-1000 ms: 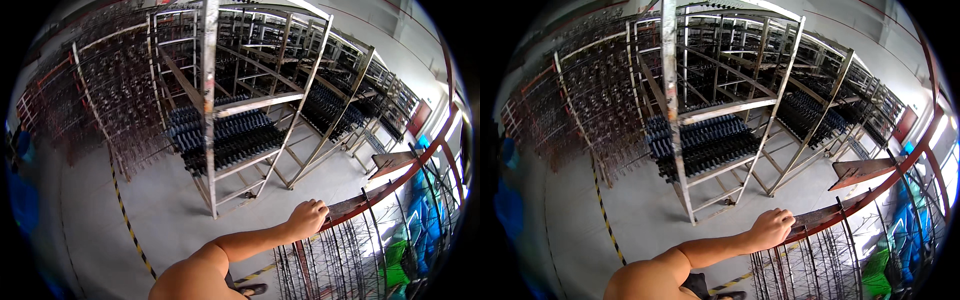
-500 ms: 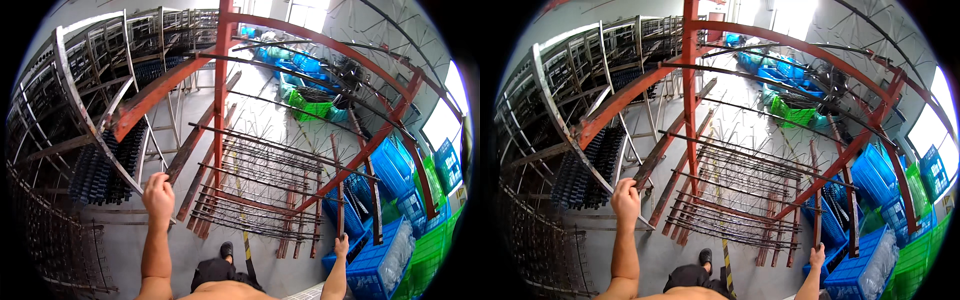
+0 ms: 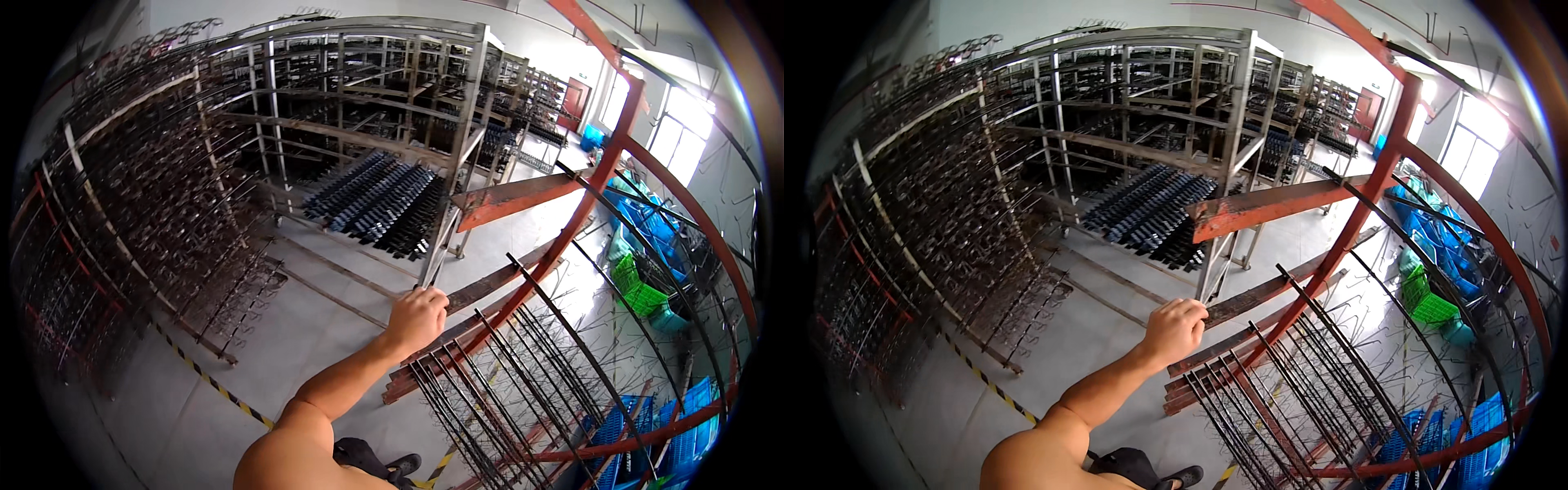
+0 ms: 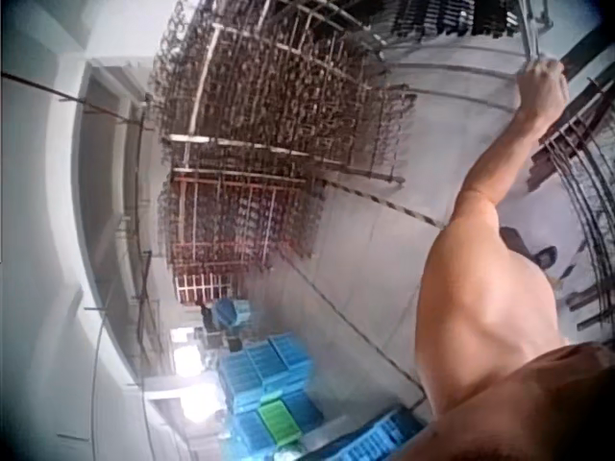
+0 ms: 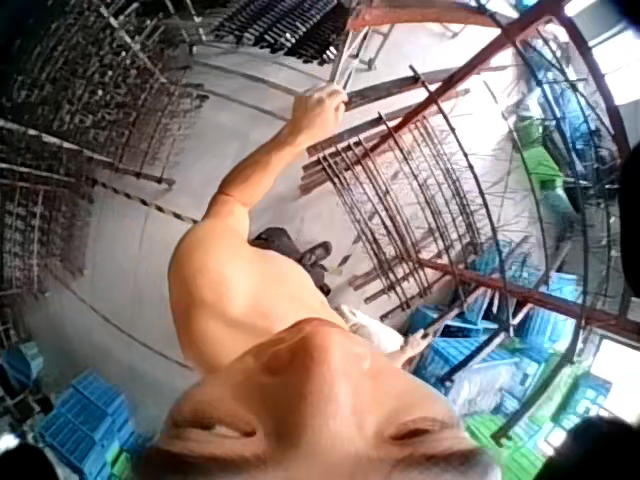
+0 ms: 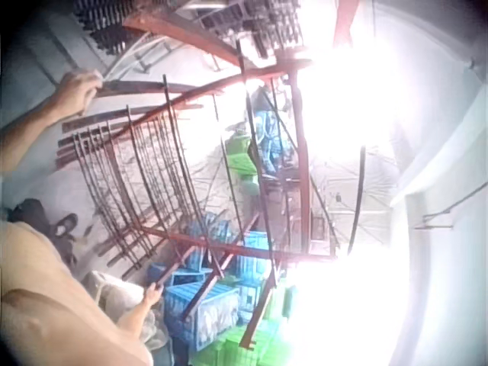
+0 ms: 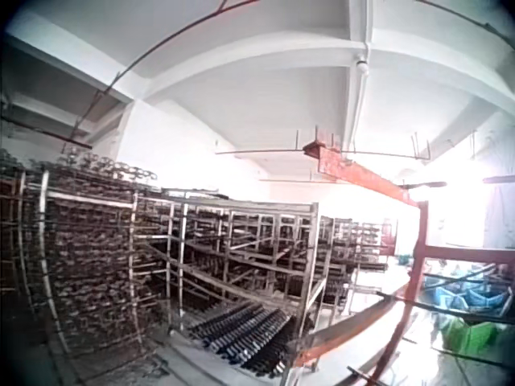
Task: The person carries a metal frame to a work area and then sits to attach curved metal pieces to the frame using a blue basket of parts. The person repeatedly picks up curved pieces and secures them onto the frame's horizontal bars.
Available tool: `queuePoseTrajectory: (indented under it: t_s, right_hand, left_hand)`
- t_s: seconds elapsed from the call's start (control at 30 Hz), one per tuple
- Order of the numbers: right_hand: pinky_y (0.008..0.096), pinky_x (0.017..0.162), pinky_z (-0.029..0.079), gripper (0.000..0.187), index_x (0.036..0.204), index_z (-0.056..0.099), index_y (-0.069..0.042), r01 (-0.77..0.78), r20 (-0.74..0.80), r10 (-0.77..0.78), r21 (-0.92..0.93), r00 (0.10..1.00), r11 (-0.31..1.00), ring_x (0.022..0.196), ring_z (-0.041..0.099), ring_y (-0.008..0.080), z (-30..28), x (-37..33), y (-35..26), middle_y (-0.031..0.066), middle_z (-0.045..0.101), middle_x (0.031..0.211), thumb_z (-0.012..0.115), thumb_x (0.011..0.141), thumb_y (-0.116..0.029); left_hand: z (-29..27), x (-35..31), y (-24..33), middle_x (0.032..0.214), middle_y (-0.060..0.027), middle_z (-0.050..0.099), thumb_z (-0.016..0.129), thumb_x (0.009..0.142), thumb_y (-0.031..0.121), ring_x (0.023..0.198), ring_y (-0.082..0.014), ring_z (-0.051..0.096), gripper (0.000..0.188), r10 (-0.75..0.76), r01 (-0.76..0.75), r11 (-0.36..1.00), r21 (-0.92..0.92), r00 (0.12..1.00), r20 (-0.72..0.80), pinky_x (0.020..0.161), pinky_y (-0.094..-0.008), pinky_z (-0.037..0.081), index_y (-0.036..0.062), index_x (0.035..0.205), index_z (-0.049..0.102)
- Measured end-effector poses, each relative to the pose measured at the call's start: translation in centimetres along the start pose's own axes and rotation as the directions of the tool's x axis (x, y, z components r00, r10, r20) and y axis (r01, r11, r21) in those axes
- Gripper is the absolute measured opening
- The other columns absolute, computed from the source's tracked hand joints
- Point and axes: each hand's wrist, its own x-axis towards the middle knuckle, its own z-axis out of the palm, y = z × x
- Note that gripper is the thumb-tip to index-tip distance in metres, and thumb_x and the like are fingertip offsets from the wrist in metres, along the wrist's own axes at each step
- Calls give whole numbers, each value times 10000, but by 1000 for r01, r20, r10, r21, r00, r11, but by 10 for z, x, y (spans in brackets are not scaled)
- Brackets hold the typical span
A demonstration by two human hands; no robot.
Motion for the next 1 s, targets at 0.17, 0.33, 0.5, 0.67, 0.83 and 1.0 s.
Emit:
queuePoseTrajectory:
  t_s: [0.17, 0.33, 0.5, 0.67, 0.83, 1.0]
  right_hand:
    - [385, 906, 419, 540, 1245, 453, 18, -14, 11, 14, -9, 1000, 1000, 1034, 553, 360, -15, -103, -28, 224, 572, 1134, 581, 826, -297]
    - [405, 888, 422, 534, 1253, 463, -29, -192, 74, 195, -50, 978, 980, 1040, 552, 348, -26, -189, -39, 221, 576, 1131, 573, 802, -292]
    - [402, 897, 420, 538, 1222, 487, 4, -196, 131, 183, 90, 974, 977, 1041, 546, 358, -46, -258, -37, 229, 578, 1119, 579, 782, -291]
    - [402, 916, 407, 555, 1217, 488, 17, -166, 154, 178, -86, 972, 982, 1070, 528, 363, -68, -337, -6, 237, 562, 1142, 571, 792, -330]
    - [402, 937, 392, 576, 1214, 487, 26, -179, 150, 194, -112, 969, 978, 1106, 507, 367, -85, -417, 24, 246, 542, 1173, 557, 806, -375]
    - [401, 950, 382, 596, 1209, 489, 31, -184, 92, 198, -143, 976, 973, 1127, 495, 370, -106, -485, 23, 248, 533, 1190, 547, 815, -411]
  left_hand:
    - [-61, -44, -30, 786, -20, 614, 604, 703, 55, 728, -217, 593, 73, 67, -72, 994, -88, 996, -53, 626, -340, 494, 95, 758, 578]
    - [-117, -79, -58, 806, -51, 610, 578, 736, 57, 729, -234, 591, 60, 48, -41, 992, -122, 997, 56, 636, -354, 501, 77, 793, 578]
    - [-182, -119, -72, 846, -63, 621, 546, 786, 69, 770, -231, 611, 70, -20, 33, 994, -107, 992, 122, 672, -340, 518, 53, 781, 614]
    - [-247, -159, -85, 865, -52, 619, 558, 787, 74, 773, -219, 612, 62, -47, 54, 994, -94, 996, 80, 674, -327, 513, 56, 790, 617]
    - [-318, -198, -102, 852, -32, 614, 577, 770, 72, 747, -217, 602, 40, -49, 56, 993, -100, 996, 72, 656, -330, 509, 64, 782, 614]
    - [-381, -225, -132, 828, -62, 624, 577, 758, 74, 715, -232, 618, 44, -74, 77, 992, -97, 997, 30, 618, -341, 512, 60, 777, 615]
